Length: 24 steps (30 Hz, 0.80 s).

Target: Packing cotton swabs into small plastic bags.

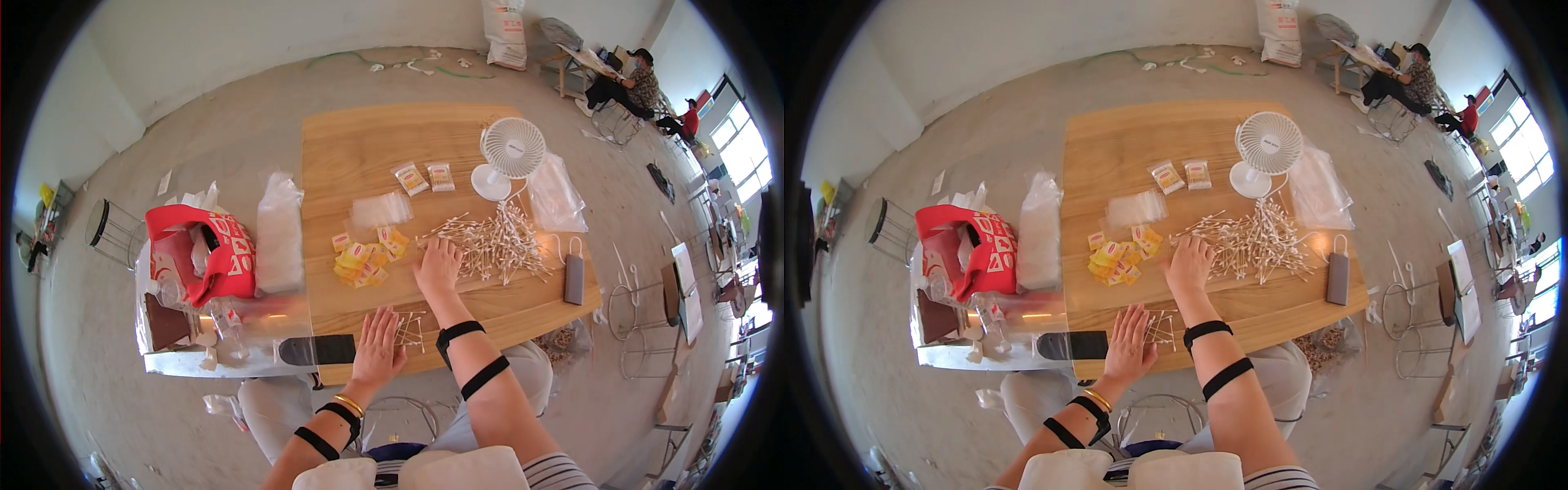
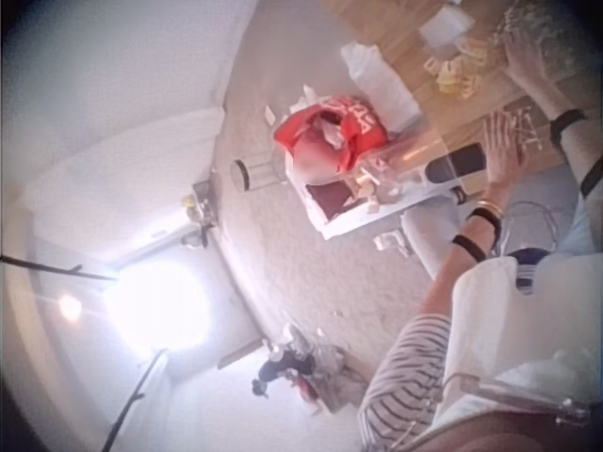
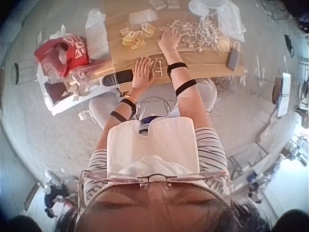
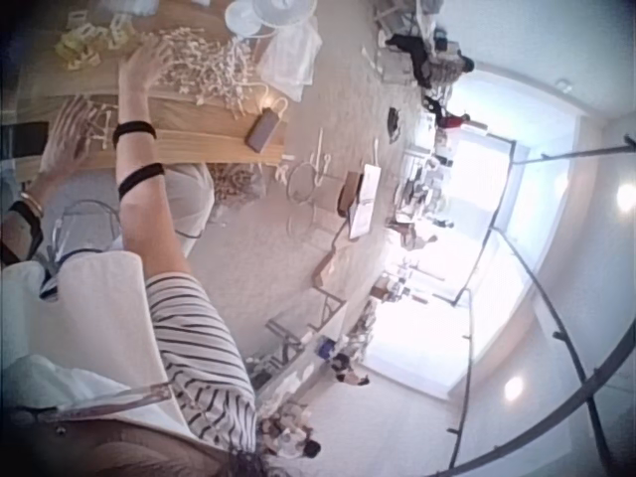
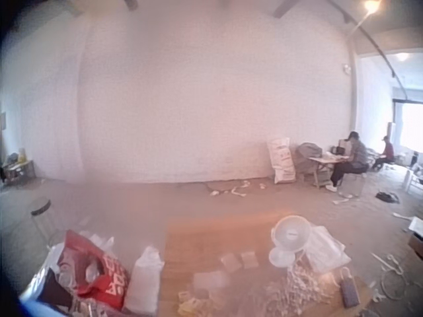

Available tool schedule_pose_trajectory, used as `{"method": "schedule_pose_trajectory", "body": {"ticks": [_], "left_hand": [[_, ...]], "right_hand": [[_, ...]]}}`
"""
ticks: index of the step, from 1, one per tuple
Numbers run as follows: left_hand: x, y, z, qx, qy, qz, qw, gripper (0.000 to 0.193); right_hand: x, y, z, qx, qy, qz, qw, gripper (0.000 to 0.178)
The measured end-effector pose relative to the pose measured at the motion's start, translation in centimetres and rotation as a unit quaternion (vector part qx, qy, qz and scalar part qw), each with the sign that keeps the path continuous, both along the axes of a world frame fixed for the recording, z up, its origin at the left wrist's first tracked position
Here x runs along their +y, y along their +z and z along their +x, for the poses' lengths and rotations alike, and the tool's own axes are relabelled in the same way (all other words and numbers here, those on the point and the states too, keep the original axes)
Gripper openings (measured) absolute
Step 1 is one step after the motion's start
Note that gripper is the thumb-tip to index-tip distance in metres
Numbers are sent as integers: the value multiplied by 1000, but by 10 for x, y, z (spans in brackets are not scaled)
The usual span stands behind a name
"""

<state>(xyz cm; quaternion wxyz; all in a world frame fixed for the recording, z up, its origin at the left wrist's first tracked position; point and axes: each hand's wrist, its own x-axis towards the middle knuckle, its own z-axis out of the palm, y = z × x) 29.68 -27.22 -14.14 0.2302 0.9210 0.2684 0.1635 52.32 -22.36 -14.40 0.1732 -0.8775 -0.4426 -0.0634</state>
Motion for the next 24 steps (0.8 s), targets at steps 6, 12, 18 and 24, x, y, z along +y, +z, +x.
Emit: {"method": "schedule_pose_trajectory", "body": {"ticks": [6, 12, 18, 24], "left_hand": [[1, 2, -3, 6, 15, 5, 1000, 79], [0, 2, -1, 2, 15, 17, 1000, 80], [1, 1, 1, 40, 3, 41, 998, 78], [-1, 2, 3, 82, -5, 60, 995, 69]], "right_hand": [[-45, -3, -28, 77, 149, 105, 980, 10], [-109, 29, -35, 227, 171, 175, 943, 9], [-150, 21, -60, 190, 139, 80, 969, 26], [-148, 9, -74, 136, 89, 50, 985, 20]]}}
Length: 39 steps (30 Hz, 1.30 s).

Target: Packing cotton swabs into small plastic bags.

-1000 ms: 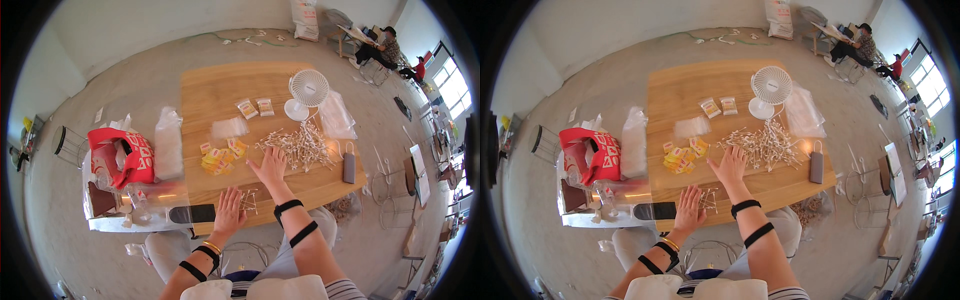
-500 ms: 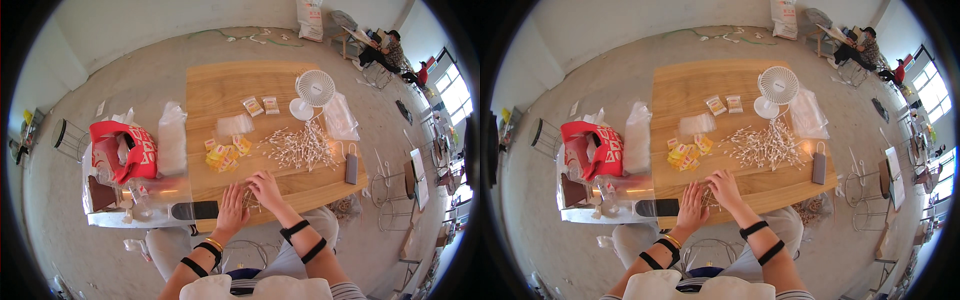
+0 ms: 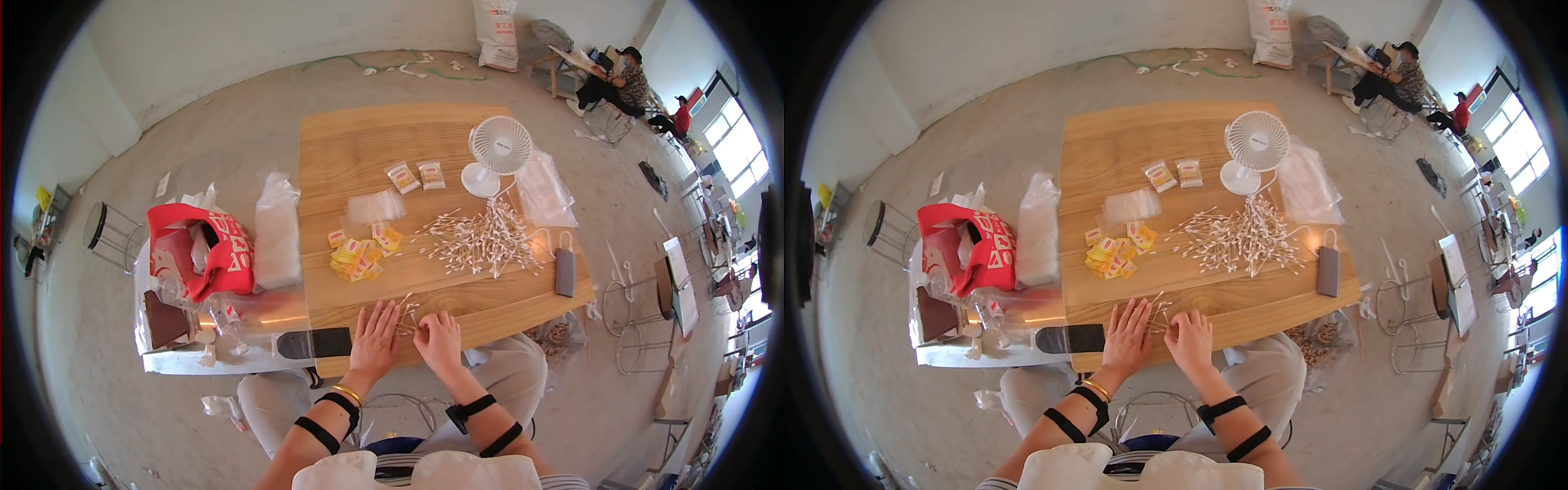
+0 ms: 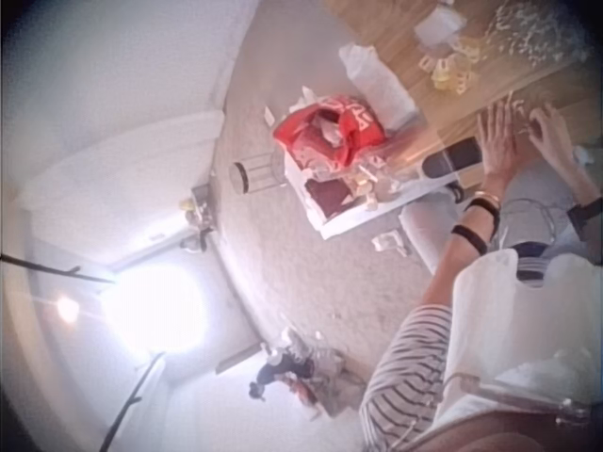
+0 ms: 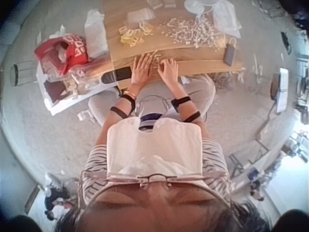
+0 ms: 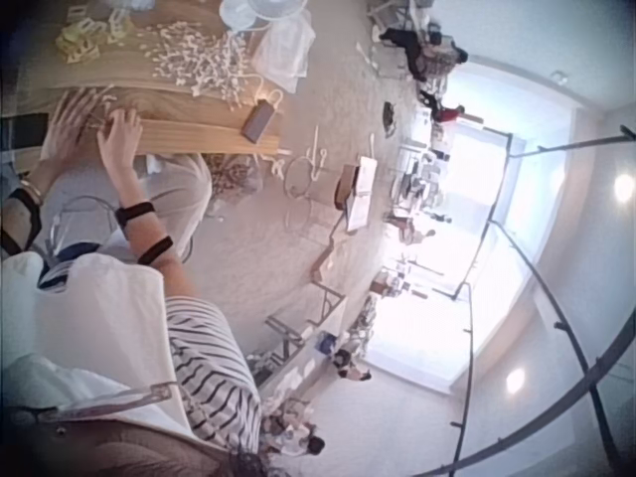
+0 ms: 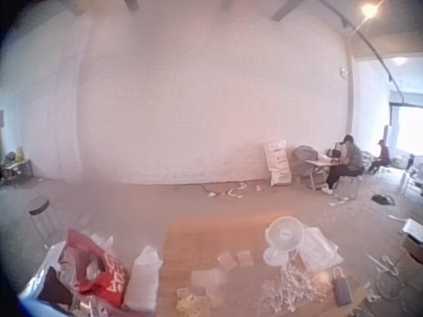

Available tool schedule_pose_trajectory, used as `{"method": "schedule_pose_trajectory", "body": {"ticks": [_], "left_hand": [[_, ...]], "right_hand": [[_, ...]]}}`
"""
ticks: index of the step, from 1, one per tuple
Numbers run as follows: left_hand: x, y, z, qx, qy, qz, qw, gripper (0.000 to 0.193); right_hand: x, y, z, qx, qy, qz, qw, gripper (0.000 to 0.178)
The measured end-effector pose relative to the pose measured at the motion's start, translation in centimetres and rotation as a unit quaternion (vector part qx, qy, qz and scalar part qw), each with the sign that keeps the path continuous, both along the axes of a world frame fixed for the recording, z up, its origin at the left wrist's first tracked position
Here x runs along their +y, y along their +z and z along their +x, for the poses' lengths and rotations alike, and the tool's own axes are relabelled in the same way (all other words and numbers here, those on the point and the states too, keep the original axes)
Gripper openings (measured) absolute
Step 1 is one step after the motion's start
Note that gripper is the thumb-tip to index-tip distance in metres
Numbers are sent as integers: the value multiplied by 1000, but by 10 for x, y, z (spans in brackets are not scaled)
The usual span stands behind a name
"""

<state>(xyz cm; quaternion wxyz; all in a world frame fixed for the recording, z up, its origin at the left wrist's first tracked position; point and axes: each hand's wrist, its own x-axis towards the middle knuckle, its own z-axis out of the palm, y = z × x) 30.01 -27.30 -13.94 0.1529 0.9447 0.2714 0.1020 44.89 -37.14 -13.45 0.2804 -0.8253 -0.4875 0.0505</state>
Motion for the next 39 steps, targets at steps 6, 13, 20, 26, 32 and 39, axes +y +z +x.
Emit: {"method": "schedule_pose_trajectory", "body": {"ticks": [6, 13, 20, 26, 32, 39], "left_hand": [[1, -5, -2, -48, 11, -15, 999, 58], [4, -8, -4, -175, 29, -87, 980, 50], [5, -13, -8, -202, 42, -100, 973, 44], [4, -11, -5, -209, 53, -102, 971, 42], [5, -9, -7, -186, 26, -72, 980, 36], [4, -10, -5, -189, 29, -65, 979, 34]], "right_hand": [[0, -5, 2, 20, -17, -7, 1000, 17], [3, -7, 6, 0, -35, -24, 999, 16], [12, 7, 37, -63, 126, -2, 990, 14], [29, 30, 55, -83, 261, -13, 962, 27], [35, 32, 63, -101, 312, -23, 944, 19], [19, 15, 55, -76, 247, -9, 966, 14]]}}
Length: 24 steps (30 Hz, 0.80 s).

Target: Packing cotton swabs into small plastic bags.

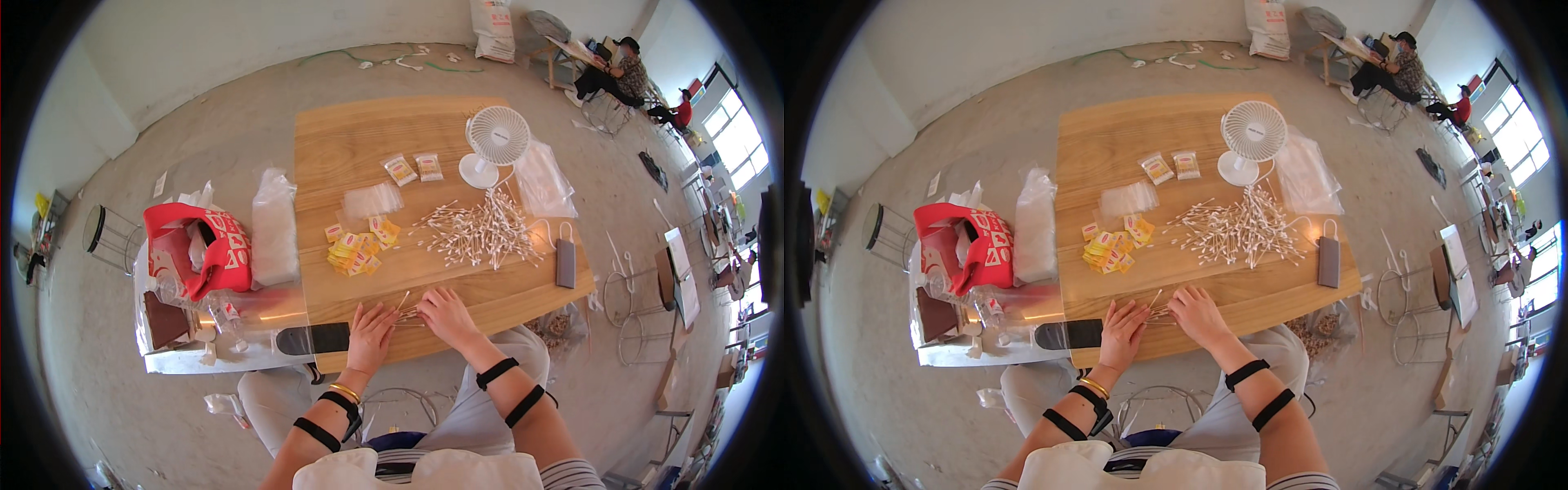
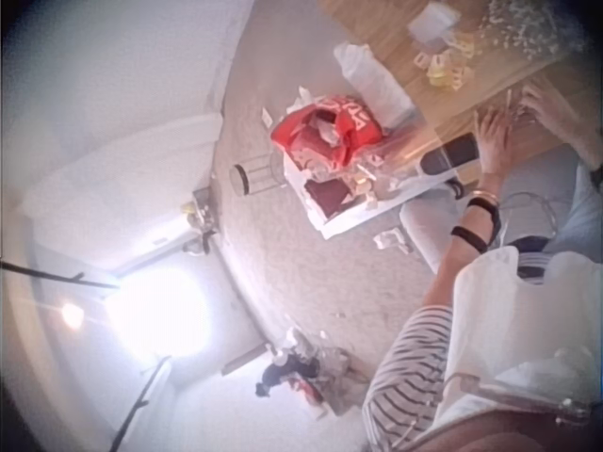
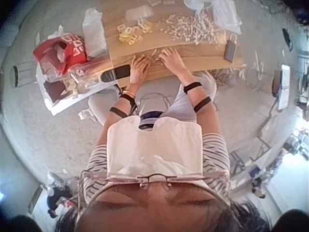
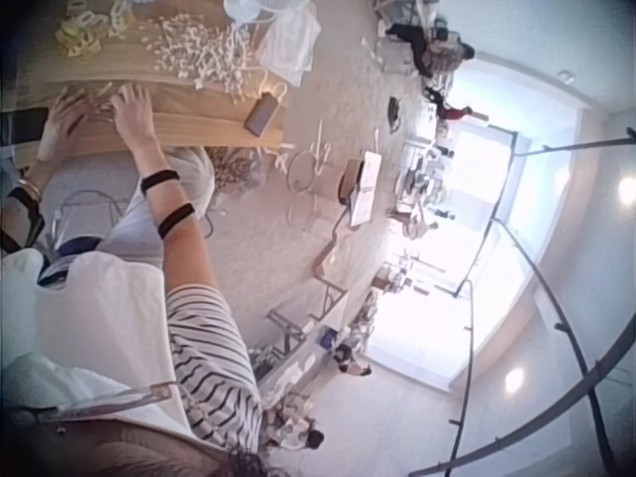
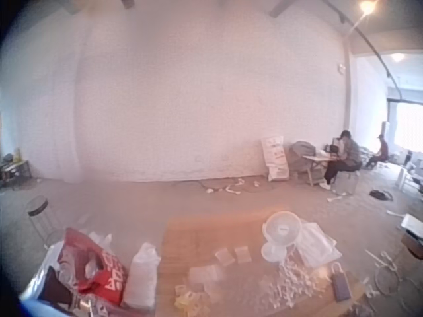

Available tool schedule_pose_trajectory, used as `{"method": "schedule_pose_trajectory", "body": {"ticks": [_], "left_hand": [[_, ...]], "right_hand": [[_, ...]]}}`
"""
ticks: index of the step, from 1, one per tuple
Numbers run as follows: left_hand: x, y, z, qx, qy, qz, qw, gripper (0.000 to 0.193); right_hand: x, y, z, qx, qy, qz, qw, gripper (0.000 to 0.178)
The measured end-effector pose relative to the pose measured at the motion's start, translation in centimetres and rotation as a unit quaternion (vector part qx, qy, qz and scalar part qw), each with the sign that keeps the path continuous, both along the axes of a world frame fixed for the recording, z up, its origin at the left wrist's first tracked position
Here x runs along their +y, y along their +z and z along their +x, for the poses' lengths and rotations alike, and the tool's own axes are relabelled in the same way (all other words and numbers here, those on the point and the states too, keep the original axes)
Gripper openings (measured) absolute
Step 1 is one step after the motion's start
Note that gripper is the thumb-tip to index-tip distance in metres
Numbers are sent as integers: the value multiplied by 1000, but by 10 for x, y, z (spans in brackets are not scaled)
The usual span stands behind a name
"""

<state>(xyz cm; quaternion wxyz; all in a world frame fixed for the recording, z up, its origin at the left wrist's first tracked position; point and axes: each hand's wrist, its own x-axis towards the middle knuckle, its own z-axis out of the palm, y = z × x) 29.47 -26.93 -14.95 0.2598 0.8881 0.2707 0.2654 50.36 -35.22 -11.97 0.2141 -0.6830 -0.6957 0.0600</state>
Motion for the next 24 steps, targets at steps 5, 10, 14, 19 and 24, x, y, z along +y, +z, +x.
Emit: {"method": "schedule_pose_trajectory", "body": {"ticks": [5, 10, 14, 19, 24], "left_hand": [[-1, -4, -2, -5, 7, 9, 1000, 33], [-1, -3, -3, -18, 5, 17, 1000, 32], [1, -3, -7, 16, -19, 32, 999, 34], [-2, -2, 2, -8, 33, -3, 999, 50], [2, 6, -1, 7, 34, -25, 999, 60]], "right_hand": [[-17, 0, 15, 3, -18, 8, 1000, 13], [-32, 4, 50, -15, -100, -20, 995, 8], [5, -3, 55, 0, -146, 29, 989, 5], [48, -10, 5, 12, -76, 22, 997, 4], [26, 2, -16, 120, -29, 17, 992, 9]]}}
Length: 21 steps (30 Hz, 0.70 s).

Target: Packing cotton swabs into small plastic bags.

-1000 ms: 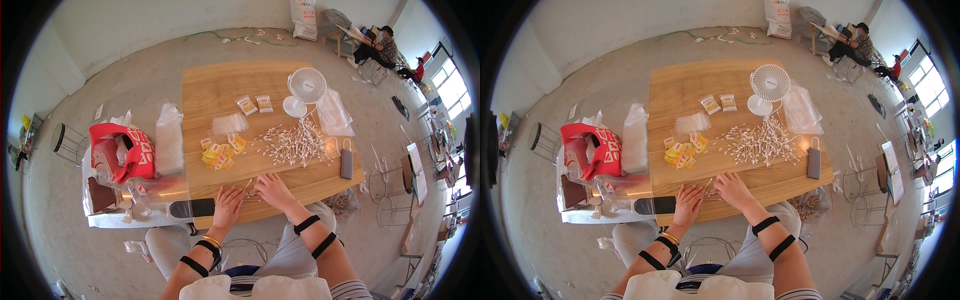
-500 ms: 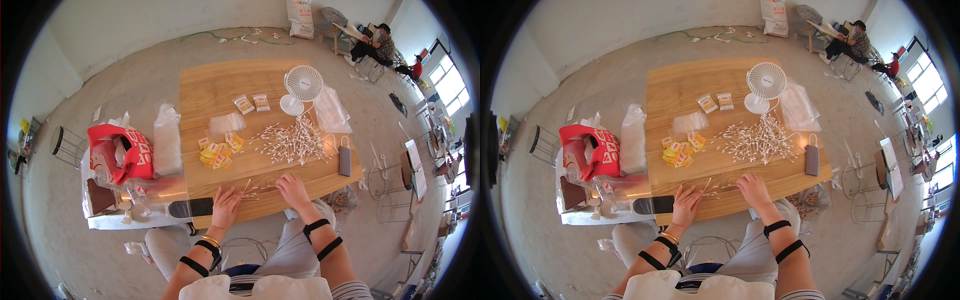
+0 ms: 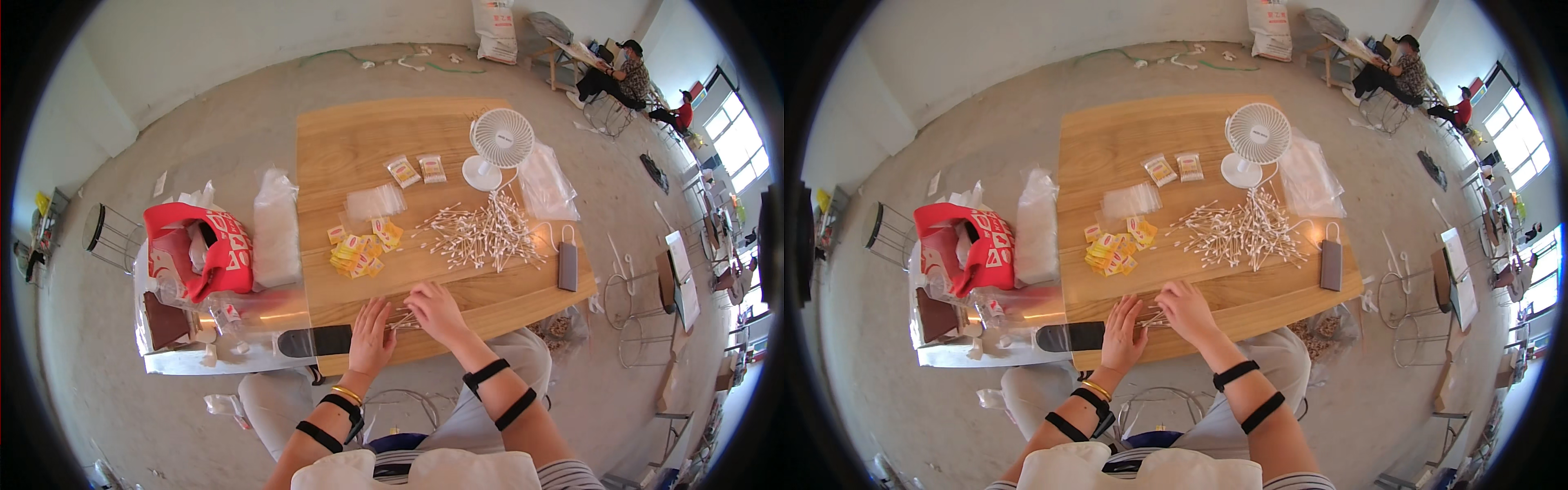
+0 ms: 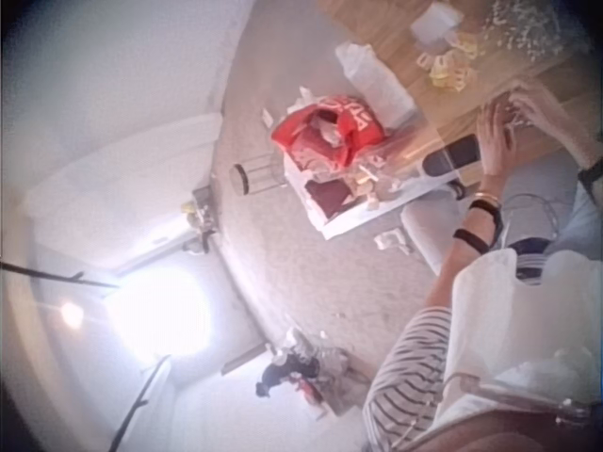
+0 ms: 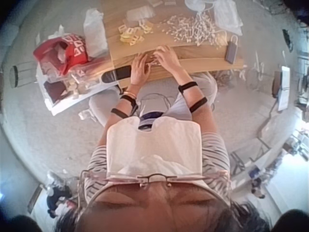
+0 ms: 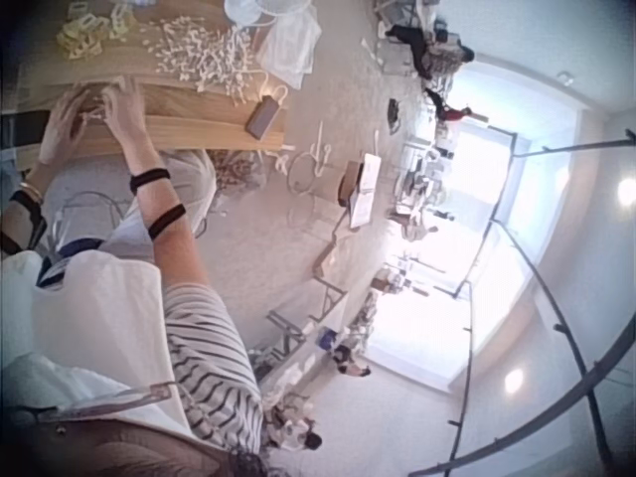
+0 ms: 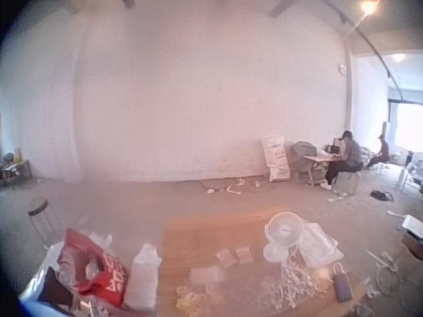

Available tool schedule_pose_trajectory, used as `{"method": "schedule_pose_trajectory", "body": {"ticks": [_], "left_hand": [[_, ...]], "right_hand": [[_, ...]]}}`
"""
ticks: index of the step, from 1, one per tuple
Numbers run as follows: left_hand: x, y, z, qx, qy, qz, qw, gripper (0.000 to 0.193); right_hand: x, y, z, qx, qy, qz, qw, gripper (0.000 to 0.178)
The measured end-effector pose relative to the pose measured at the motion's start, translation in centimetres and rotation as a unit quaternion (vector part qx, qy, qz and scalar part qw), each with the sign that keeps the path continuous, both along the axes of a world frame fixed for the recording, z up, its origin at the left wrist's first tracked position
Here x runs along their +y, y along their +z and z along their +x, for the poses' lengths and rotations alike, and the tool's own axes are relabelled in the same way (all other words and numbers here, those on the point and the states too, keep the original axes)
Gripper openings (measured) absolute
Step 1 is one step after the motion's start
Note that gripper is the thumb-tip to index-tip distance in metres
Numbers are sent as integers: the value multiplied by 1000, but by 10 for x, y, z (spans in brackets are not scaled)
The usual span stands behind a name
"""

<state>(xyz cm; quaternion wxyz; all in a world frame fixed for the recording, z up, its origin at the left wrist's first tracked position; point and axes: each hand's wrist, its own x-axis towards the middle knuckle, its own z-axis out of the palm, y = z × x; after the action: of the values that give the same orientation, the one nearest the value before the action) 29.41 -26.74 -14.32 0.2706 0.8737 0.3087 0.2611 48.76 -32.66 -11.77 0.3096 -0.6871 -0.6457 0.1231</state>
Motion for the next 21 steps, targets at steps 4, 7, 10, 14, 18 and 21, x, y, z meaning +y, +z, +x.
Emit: {"method": "schedule_pose_trajectory", "body": {"ticks": [4, 7, 10, 14, 18, 21], "left_hand": [[1, -2, 0, 19, -25, 17, 999, 60], [1, -7, 3, 11, -31, 10, 999, 59], [1, -16, 1, 3, -26, 4, 1000, 57], [3, -16, 2, -16, -28, 20, 999, 56], [3, -9, 1, 42, -44, 23, 998, 61], [-1, -5, -9, 121, -40, 60, 990, 71]], "right_hand": [[-15, -9, -8, 103, -152, 57, 981, 17], [-11, -19, -37, 157, -144, 67, 975, 25], [6, -19, -71, 198, -77, 72, 974, 26], [12, -18, -78, 254, -107, 101, 956, 29], [6, -20, -32, 133, -191, 76, 970, 31], [17, -19, 6, -23, -233, 43, 971, 35]]}}
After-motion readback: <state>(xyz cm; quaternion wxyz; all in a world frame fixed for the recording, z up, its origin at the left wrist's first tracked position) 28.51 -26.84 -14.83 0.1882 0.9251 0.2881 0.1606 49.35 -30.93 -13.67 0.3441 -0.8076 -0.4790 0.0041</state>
